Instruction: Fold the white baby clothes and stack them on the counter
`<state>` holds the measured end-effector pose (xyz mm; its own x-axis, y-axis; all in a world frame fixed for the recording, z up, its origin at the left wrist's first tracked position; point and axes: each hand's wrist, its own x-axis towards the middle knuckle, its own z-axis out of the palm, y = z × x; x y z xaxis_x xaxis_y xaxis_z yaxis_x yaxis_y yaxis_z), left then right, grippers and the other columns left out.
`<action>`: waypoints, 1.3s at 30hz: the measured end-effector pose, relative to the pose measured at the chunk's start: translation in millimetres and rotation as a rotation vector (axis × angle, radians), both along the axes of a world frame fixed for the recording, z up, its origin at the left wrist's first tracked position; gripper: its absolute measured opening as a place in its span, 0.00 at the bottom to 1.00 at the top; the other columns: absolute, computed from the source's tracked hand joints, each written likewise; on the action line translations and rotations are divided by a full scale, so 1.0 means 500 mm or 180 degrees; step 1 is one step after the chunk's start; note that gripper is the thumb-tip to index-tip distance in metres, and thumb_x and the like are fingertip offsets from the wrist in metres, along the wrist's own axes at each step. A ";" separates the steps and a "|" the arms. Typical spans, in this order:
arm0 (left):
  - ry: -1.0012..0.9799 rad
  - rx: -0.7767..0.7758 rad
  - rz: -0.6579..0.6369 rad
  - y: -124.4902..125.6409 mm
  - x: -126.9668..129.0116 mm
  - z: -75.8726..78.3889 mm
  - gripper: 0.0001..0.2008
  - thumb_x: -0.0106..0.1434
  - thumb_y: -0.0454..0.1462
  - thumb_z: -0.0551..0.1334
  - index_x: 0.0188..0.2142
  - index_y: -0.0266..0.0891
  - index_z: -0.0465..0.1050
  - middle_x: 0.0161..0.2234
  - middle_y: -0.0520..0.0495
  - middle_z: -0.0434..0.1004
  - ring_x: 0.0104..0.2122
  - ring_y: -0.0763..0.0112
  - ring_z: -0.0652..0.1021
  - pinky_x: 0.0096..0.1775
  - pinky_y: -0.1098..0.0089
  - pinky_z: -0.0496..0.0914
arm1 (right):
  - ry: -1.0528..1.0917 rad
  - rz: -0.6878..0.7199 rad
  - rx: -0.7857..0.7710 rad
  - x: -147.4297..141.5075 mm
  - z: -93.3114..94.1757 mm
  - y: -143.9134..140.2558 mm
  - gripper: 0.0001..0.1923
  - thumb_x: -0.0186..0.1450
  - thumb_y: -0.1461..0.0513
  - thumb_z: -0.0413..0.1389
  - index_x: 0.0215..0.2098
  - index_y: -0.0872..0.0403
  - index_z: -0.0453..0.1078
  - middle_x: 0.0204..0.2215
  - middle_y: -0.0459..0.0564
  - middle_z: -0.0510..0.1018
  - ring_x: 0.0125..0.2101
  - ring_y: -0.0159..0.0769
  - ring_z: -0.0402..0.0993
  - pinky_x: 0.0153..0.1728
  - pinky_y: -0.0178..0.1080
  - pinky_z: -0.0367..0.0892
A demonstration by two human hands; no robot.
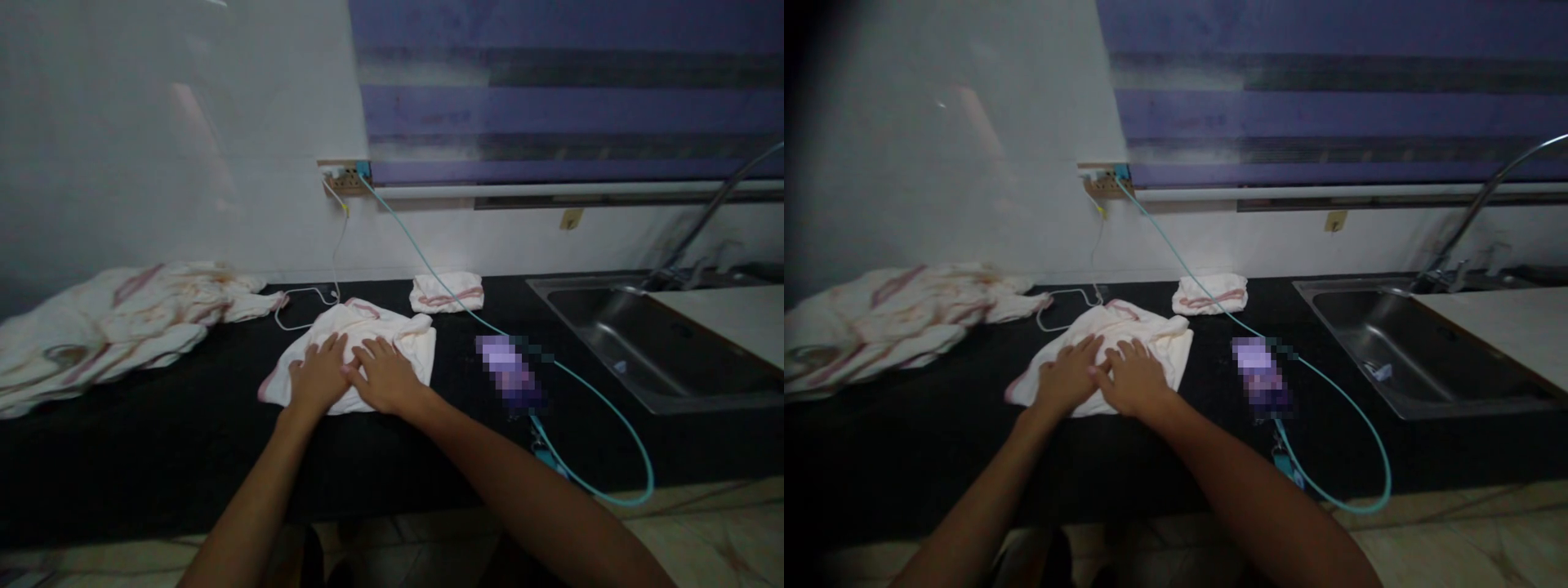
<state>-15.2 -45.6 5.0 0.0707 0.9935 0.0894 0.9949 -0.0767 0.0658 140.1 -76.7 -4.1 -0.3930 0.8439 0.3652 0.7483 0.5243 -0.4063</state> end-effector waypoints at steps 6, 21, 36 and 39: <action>-0.0340 0.0078 -0.0544 0.025 -0.088 -0.016 0.30 0.72 0.50 0.52 0.70 0.49 0.63 0.72 0.49 0.59 0.70 0.49 0.62 0.67 0.43 0.58 | -0.0040 -0.0052 -0.0173 -0.002 -0.011 -0.008 0.35 0.76 0.41 0.44 0.71 0.53 0.58 0.72 0.60 0.59 0.73 0.54 0.48 0.68 0.59 0.55; -0.0163 0.0162 -0.0536 -0.012 -0.083 -0.014 0.29 0.75 0.50 0.45 0.70 0.49 0.63 0.71 0.47 0.62 0.67 0.49 0.66 0.63 0.44 0.62 | -0.0371 0.0921 0.0333 0.013 -0.005 -0.026 0.51 0.61 0.33 0.61 0.66 0.59 0.59 0.60 0.68 0.70 0.60 0.57 0.67 0.61 0.58 0.62; -0.0158 0.0327 -0.0684 -0.172 -0.088 -0.014 0.30 0.74 0.51 0.47 0.69 0.41 0.64 0.69 0.40 0.65 0.60 0.46 0.71 0.59 0.46 0.66 | -0.0553 0.0994 0.0416 0.034 -0.010 -0.177 0.34 0.73 0.51 0.57 0.69 0.62 0.55 0.64 0.68 0.70 0.64 0.54 0.67 0.64 0.56 0.62; -0.0545 0.0322 -0.0791 -0.199 -0.085 -0.022 0.34 0.73 0.54 0.51 0.68 0.35 0.64 0.65 0.34 0.69 0.58 0.48 0.72 0.61 0.47 0.67 | -0.0327 0.0984 0.0144 0.063 -0.021 -0.222 0.46 0.69 0.43 0.60 0.73 0.58 0.51 0.68 0.66 0.65 0.69 0.56 0.61 0.68 0.57 0.57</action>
<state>-57.6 -145.2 -6.3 0.2855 0.9332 0.2184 0.9200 -0.3307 0.2104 171.4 -187.6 -14.9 -0.6647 0.6628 0.3448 0.5868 0.7488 -0.3081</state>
